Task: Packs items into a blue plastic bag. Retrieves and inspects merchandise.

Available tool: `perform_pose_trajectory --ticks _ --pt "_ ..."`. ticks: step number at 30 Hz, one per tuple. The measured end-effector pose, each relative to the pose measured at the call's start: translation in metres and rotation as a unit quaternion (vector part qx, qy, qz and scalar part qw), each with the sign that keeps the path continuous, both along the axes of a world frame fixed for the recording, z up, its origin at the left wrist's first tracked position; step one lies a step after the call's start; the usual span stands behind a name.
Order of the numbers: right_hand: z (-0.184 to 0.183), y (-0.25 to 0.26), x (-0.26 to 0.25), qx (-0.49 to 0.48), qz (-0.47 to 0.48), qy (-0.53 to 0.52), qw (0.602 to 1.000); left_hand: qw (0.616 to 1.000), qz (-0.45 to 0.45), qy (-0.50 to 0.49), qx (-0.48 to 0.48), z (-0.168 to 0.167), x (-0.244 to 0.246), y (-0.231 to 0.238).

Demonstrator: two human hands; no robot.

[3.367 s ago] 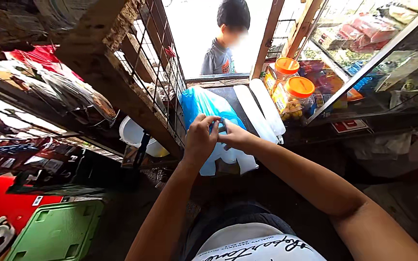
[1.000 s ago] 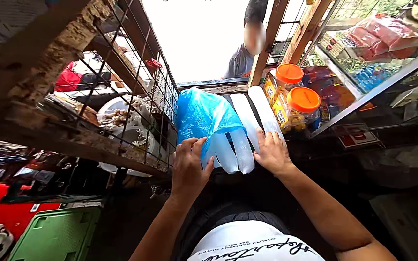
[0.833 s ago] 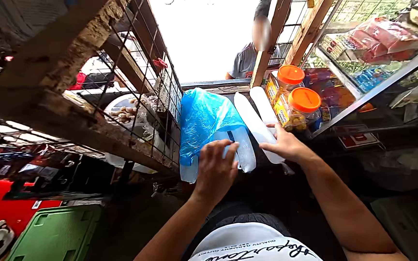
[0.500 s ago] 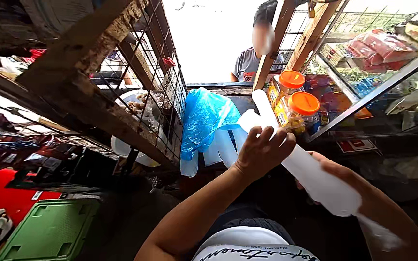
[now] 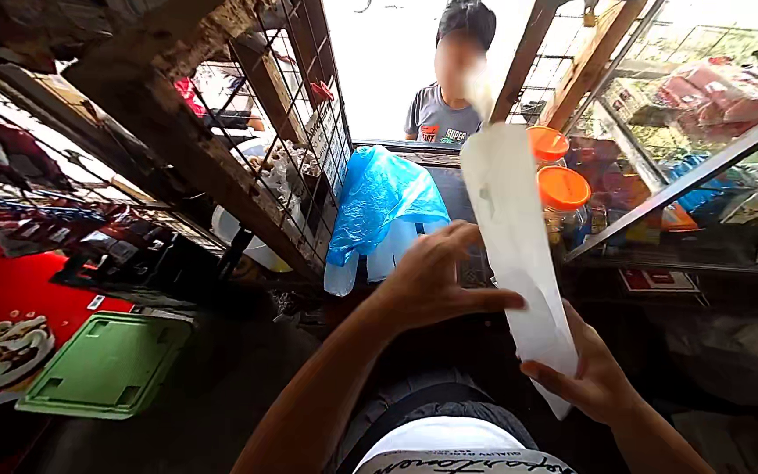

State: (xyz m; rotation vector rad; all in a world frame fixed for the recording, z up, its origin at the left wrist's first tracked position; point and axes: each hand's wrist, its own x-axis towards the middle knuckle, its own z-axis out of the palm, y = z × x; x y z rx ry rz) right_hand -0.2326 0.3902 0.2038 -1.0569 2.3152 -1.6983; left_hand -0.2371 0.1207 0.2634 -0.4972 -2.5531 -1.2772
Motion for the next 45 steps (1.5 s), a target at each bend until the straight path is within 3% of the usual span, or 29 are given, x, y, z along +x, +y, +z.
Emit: perform_pose_trajectory --ticks 3,5,7,11,16,20,25,28,29,31,33,35,39,42,45 --pt "0.002 0.021 0.005 0.007 0.07 -0.192 0.979 0.955 0.216 -0.014 -0.201 -0.04 0.001 -0.048" --pt "0.006 0.026 0.005 0.029 0.101 -0.291 0.951 0.929 0.28 -0.06 -0.234 -0.062 -0.008 -0.069" --pt "0.011 0.021 0.004 0.059 0.122 -0.355 0.925 0.928 0.297 -0.04 -0.221 -0.07 -0.019 -0.077" --pt "0.017 -0.002 0.001 0.111 0.116 -0.431 0.888 0.951 0.291 -0.01 -0.105 -0.054 -0.037 -0.081" --pt "0.012 -0.061 -0.014 0.069 0.038 -0.502 0.861 0.971 0.228 0.046 -0.057 -0.047 -0.049 -0.072" --pt "0.016 -0.117 -0.045 0.063 -0.022 -0.43 0.9 0.981 0.187 0.038 -0.048 -0.044 -0.054 -0.068" --pt "0.029 -0.139 -0.069 0.118 0.0 -0.315 0.942 0.988 0.148 0.023 -0.037 -0.05 -0.05 -0.078" --pt "0.026 -0.118 -0.068 0.183 -0.075 -0.099 0.975 0.989 0.145 0.005 -0.025 -0.049 -0.05 -0.086" --pt "0.02 -0.108 -0.071 0.226 -0.134 -0.001 0.965 0.989 0.143 -0.001 -0.026 -0.048 -0.05 -0.089" --pt "0.008 -0.092 -0.085 0.329 -0.252 0.102 0.905 0.99 0.137 0.003 -0.043 -0.048 -0.05 -0.093" --pt "-0.002 -0.081 -0.101 0.438 -0.303 0.046 0.845 0.99 0.125 0.019 -0.057 -0.051 -0.052 -0.098" --pt "-0.013 -0.079 -0.111 0.486 -0.305 -0.046 0.818 0.993 0.116 0.013 -0.031 -0.052 -0.051 -0.103" --pt "-0.045 -0.082 -0.109 0.396 -0.338 -0.013 0.853 0.983 0.143 -0.058 0.097 -0.047 -0.042 -0.117" --pt "-0.046 -0.073 -0.107 0.274 -0.342 -0.025 0.899 0.972 0.174 -0.004 0.159 -0.051 -0.032 -0.122" --pt "-0.034 -0.055 -0.109 0.154 -0.318 -0.158 0.922 0.966 0.215 0.083 0.114 -0.049 -0.024 -0.105"
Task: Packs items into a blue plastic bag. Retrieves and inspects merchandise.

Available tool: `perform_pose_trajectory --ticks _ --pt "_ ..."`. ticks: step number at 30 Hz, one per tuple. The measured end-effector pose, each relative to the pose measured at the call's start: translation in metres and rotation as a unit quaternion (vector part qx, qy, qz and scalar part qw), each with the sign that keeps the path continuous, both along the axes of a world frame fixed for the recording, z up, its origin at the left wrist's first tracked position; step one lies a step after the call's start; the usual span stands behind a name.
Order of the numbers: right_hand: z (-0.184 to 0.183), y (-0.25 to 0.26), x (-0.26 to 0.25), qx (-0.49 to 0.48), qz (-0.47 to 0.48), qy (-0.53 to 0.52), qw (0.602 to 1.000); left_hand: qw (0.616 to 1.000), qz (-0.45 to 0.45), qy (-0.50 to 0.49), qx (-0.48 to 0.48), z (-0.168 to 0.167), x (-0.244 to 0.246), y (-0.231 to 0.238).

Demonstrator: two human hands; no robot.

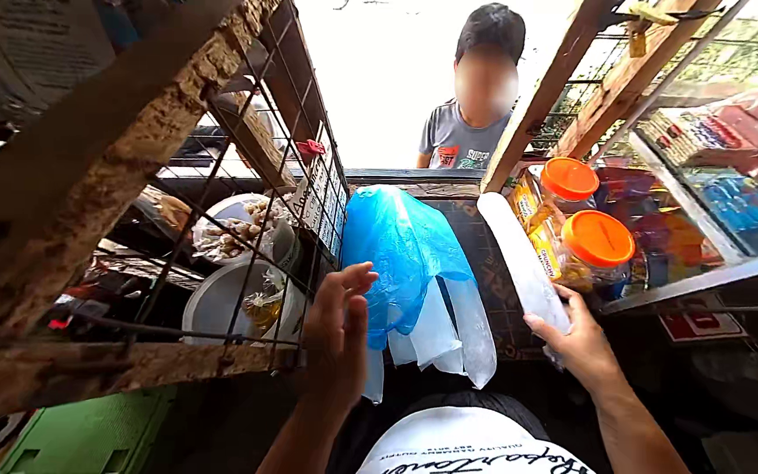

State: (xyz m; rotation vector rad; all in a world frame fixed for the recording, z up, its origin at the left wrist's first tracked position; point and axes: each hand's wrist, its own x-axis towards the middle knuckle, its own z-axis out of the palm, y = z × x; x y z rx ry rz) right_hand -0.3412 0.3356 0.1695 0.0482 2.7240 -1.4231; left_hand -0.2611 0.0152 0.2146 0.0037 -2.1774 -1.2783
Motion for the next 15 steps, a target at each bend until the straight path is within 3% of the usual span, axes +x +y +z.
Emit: perform_pose_trajectory --ticks 3,5,8,10,13,15 --pt "0.013 0.016 -0.001 -0.152 -0.004 -0.069 0.986 0.989 -0.024 0.072 -0.127 0.004 -0.012 0.045" --pt "0.023 0.023 0.003 -0.185 -0.002 -0.083 0.979 0.967 -0.097 0.072 -0.226 0.005 -0.029 0.084" --pt "0.039 0.032 0.011 -0.143 -0.001 -0.029 0.989 0.908 -0.166 0.025 -0.384 0.0 -0.061 0.136" --pt "0.052 0.04 0.017 -0.083 0.012 0.035 0.996 0.884 -0.153 0.039 -0.441 -0.009 -0.082 0.162" --pt "0.068 0.047 0.028 0.035 0.058 0.126 0.99 0.866 -0.088 0.12 -0.477 -0.009 -0.101 0.184" --pt "0.073 0.048 0.031 0.045 0.089 0.191 0.976 0.864 -0.067 0.153 -0.476 0.002 -0.103 0.183"
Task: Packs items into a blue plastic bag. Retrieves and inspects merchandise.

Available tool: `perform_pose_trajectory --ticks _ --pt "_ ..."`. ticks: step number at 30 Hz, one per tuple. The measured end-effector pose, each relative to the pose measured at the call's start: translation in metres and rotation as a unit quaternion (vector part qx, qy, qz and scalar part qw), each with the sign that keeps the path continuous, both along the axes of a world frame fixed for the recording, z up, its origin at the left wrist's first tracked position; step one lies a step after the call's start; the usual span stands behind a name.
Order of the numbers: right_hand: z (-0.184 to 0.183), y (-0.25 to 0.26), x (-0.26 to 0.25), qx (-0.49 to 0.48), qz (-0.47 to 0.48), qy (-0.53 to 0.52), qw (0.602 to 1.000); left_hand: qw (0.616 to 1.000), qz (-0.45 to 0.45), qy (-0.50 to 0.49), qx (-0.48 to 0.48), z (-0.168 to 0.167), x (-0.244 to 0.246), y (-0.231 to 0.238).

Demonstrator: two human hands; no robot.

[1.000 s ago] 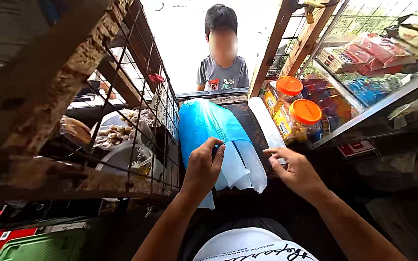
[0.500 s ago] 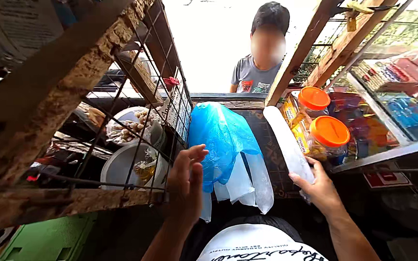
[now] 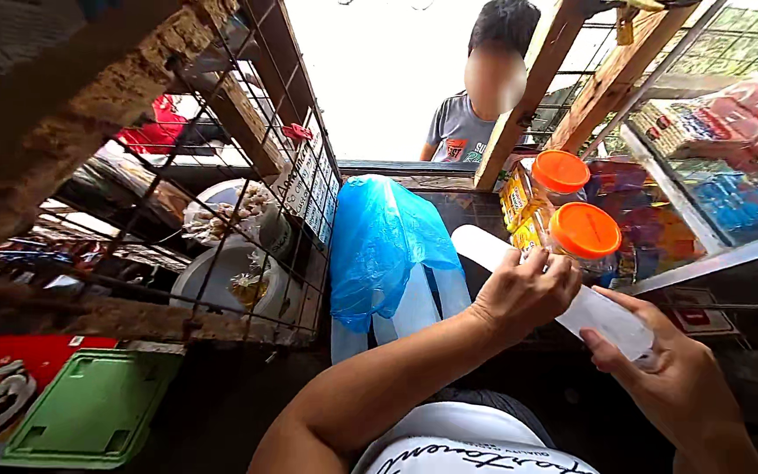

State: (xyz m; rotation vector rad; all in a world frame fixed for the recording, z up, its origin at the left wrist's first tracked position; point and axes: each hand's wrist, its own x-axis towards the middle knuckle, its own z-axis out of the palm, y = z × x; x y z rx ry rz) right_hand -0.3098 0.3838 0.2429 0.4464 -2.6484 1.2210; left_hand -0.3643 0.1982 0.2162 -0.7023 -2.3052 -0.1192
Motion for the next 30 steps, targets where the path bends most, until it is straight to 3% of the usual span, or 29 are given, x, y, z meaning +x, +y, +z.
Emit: perform_pose_trajectory --ticks 4,9,13,15,17,20,24,30 --pt "-0.012 0.002 -0.008 -0.161 0.099 0.028 0.981 0.993 -0.02 -0.052 0.099 0.033 0.004 -0.017" --pt "-0.039 -0.039 -0.021 -0.049 0.078 0.149 0.984 0.943 -0.041 -0.144 0.298 0.088 0.016 -0.036" --pt "-0.033 -0.051 -0.015 -0.06 0.102 0.174 0.978 0.872 -0.105 -0.225 0.422 0.11 0.028 -0.055" --pt "-0.031 -0.042 -0.009 -0.075 0.142 0.128 0.979 0.864 -0.142 -0.277 0.396 0.107 0.031 -0.073" --pt "-0.029 -0.021 -0.001 -0.085 0.204 0.028 0.975 0.883 -0.122 -0.328 0.312 0.09 0.039 -0.1" --pt "-0.03 0.015 0.013 -0.075 0.268 -0.156 0.948 0.914 0.06 -0.325 0.235 0.049 0.068 -0.142" --pt "-0.028 0.044 0.023 -0.072 0.298 -0.364 0.88 0.907 0.192 -0.277 0.252 0.012 0.101 -0.17" --pt "-0.023 0.038 0.012 -0.032 0.308 -0.503 0.807 0.906 0.197 -0.277 0.251 -0.005 0.109 -0.169"
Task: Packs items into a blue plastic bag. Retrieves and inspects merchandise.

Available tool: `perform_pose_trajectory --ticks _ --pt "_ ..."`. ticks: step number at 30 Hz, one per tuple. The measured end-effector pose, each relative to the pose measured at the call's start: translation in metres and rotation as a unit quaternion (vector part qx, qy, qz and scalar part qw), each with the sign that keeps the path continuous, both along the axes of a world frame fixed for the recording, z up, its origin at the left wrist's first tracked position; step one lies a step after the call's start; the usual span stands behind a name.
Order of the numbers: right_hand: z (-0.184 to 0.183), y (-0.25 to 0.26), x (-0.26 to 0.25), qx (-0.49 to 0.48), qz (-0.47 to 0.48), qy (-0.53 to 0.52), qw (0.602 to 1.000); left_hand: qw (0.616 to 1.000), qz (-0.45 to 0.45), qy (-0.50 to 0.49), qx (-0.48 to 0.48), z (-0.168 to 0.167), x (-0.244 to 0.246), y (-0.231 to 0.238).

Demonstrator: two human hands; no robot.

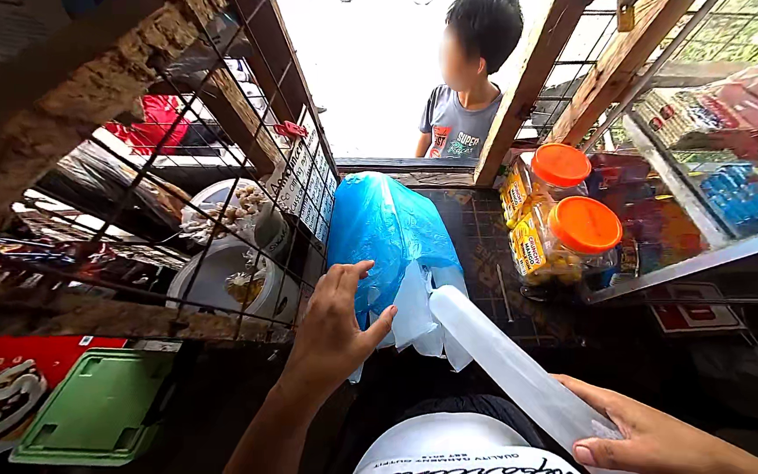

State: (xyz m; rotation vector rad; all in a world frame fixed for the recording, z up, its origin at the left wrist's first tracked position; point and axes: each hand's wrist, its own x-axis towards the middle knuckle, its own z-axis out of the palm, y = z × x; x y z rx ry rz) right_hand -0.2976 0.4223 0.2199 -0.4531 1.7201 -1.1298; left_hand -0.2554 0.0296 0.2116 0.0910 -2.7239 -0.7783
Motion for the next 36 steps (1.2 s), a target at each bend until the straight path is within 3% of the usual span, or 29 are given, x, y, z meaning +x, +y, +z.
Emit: perform_pose_trajectory --ticks 5,8,15,19,21,26,32,34,36 --pt "0.005 -0.042 -0.02 -0.017 -0.072 -0.12 0.99 1.0 -0.008 0.013 -0.012 -0.003 0.003 0.007" --pt "0.005 -0.076 -0.039 -0.05 -0.106 -0.128 0.985 0.999 -0.009 0.017 -0.027 -0.009 0.002 0.009" --pt "0.005 -0.111 -0.04 -0.143 -0.124 -0.015 0.982 0.996 0.002 0.038 -0.079 -0.021 0.006 0.009" --pt "-0.013 -0.1 -0.042 -0.078 -0.152 0.231 0.958 0.995 0.001 0.052 -0.08 -0.027 0.01 0.008" --pt "-0.031 -0.104 -0.052 -0.017 -0.173 0.263 0.949 0.997 -0.004 0.05 -0.061 -0.03 0.012 0.007" --pt "-0.053 -0.134 -0.076 0.006 -0.2 0.108 0.974 0.998 -0.021 0.048 -0.021 -0.031 0.012 0.001" --pt "-0.046 -0.154 -0.091 0.026 -0.263 -0.032 0.964 0.995 -0.047 0.05 0.073 -0.032 0.014 -0.009" --pt "-0.046 -0.157 -0.094 0.014 -0.261 -0.046 0.964 0.993 -0.05 0.046 0.1 -0.031 0.016 -0.011" --pt "-0.05 -0.156 -0.095 0.041 -0.226 0.018 0.973 0.992 -0.052 0.037 0.11 -0.032 0.021 -0.014"
